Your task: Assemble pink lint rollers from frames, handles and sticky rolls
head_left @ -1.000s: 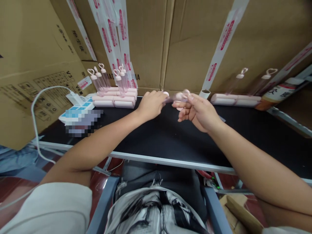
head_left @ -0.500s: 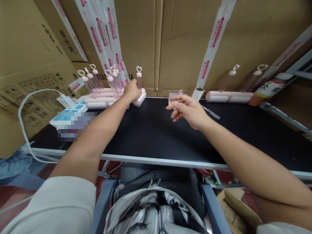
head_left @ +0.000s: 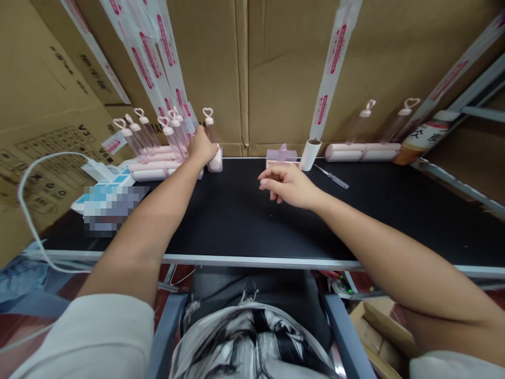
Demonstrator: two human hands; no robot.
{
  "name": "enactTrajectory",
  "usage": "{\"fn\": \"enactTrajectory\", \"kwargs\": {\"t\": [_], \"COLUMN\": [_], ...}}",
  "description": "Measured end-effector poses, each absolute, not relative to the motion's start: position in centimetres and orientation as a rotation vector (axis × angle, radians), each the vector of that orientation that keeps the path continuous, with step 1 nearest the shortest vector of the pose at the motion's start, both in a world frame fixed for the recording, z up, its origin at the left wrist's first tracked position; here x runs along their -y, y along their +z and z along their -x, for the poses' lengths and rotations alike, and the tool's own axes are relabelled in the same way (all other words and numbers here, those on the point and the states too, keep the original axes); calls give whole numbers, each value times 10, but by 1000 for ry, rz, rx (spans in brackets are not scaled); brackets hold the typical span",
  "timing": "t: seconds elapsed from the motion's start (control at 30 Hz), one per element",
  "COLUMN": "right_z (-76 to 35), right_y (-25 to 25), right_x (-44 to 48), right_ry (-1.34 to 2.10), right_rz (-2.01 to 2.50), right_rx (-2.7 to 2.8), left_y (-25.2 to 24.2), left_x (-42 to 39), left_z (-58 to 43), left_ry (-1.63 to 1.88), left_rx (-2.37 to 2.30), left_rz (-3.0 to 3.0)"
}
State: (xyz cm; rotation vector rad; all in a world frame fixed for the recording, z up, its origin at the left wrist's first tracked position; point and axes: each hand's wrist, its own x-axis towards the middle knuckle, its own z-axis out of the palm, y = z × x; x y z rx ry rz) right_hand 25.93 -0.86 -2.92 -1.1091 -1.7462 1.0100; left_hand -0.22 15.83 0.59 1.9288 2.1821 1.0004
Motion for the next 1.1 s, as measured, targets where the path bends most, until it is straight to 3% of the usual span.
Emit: {"fn": "enactTrajectory", "kwargs": {"t": [0.3,0.47,0.67,1.1], "right_z": [-317,-337,-337,-308], "right_y": [-16,-31,-46,-60], "right_x": [-36,-62,-72,-86], "right_ry": [208,88,26,233], "right_rz": [1160,1389,1509,1454], "right_rx": [1439,1578,1729,1575], "left_y": [0,-11,-25,-26], "left_x": [-136,-73,-46,-45], "left_z": [-11,-35,-47,-53], "left_ry": [1644,1139,634,650], "left_rx": [-1746,-1329,-1193,-1124], "left_rz": [-2198,-2609,-2685,-2586]}}
